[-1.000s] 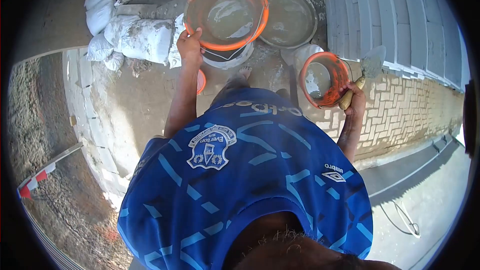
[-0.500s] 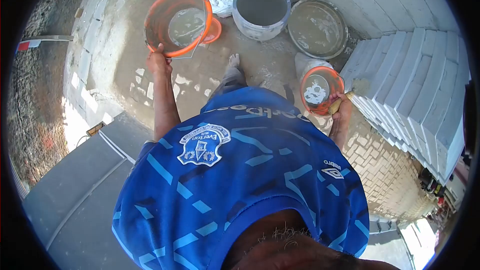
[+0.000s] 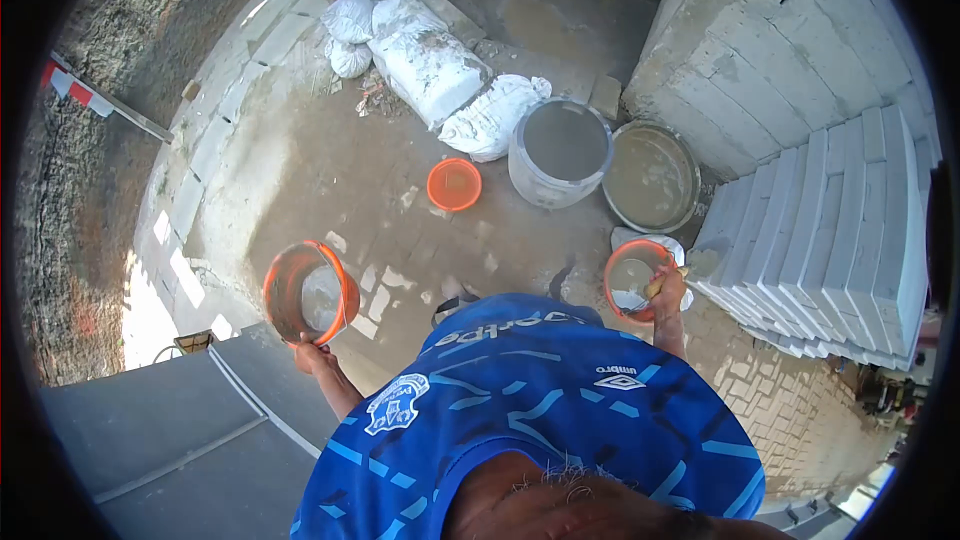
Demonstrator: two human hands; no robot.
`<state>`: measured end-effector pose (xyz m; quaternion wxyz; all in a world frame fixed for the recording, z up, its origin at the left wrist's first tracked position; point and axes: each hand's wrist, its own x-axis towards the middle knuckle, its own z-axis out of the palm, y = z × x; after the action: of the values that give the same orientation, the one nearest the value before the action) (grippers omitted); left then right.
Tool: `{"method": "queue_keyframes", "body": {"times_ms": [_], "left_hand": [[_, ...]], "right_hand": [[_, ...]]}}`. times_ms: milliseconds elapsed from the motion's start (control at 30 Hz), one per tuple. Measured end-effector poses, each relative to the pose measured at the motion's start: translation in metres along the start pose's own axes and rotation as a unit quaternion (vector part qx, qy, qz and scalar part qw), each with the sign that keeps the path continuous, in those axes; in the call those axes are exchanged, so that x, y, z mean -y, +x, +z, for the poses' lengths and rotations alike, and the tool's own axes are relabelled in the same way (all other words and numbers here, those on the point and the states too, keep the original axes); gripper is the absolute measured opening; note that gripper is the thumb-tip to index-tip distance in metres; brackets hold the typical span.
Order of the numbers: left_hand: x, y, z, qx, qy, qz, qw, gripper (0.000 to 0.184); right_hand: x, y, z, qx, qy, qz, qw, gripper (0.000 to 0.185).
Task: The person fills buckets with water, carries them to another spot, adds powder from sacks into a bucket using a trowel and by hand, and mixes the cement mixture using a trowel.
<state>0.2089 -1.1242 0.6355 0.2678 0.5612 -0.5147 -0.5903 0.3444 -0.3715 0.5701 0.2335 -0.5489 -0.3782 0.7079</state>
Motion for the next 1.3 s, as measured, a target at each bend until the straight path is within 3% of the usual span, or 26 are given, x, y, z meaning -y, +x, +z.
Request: {"method": "queue_keyframes", "body": {"times_ms": [200, 433, 567, 767, 967, 1067, 1133, 1200, 1233, 1267, 1300], "left_hand": [[-0.016, 0.094, -0.012, -0.020, 0.008, -0.017, 1.000, 0.020], [-0.035, 0.138, 0.017, -0.041, -0.017, -0.055, 0.997, 0.026], [-0.038, 0.157, 0.027, -0.037, -0.007, -0.031, 0.999, 0.026], [-0.047, 0.189, 0.039, -0.052, -0.022, -0.086, 0.995, 0.019], [-0.062, 0.208, 0.073, -0.101, -0.038, -0.069, 0.992, 0.023], [-0.031, 0.270, 0.065, -0.064, -0.047, -0.046, 0.996, 0.025], [-0.074, 0.245, 0.114, -0.106, -0.025, -0.040, 0.993, 0.026], [-0.092, 0.245, 0.130, -0.116, 0.088, -0.123, 0.982, 0.028], [-0.061, 0.292, 0.133, -0.162, 0.019, -0.066, 0.984, 0.033], [-0.070, 0.289, 0.149, -0.143, 0.070, -0.060, 0.985, 0.034], [-0.033, 0.342, 0.141, -0.122, 0.016, -0.058, 0.991, 0.033]], "right_hand": [[-0.024, -0.051, 0.104, 0.023, 0.028, -0.036, 0.999, 0.008], [-0.030, -0.119, 0.226, 0.110, 0.008, 0.013, 0.994, 0.007], [-0.029, -0.157, 0.293, 0.163, 0.004, 0.072, 0.984, 0.008], [-0.046, -0.164, 0.400, 0.212, -0.009, 0.089, 0.973, 0.009], [-0.072, -0.127, 0.484, 0.204, -0.004, 0.121, 0.971, 0.010], [-0.085, -0.094, 0.527, 0.172, 0.013, 0.114, 0.978, 0.011], [-0.090, -0.079, 0.559, 0.162, 0.014, 0.111, 0.980, 0.013], [-0.089, -0.068, 0.591, 0.154, 0.004, 0.112, 0.982, 0.014], [-0.084, -0.066, 0.607, 0.146, 0.001, 0.106, 0.984, 0.015], [-0.082, -0.064, 0.617, 0.140, -0.002, 0.100, 0.985, 0.016], [-0.079, -0.059, 0.622, 0.135, -0.011, 0.107, 0.985, 0.016]]}}
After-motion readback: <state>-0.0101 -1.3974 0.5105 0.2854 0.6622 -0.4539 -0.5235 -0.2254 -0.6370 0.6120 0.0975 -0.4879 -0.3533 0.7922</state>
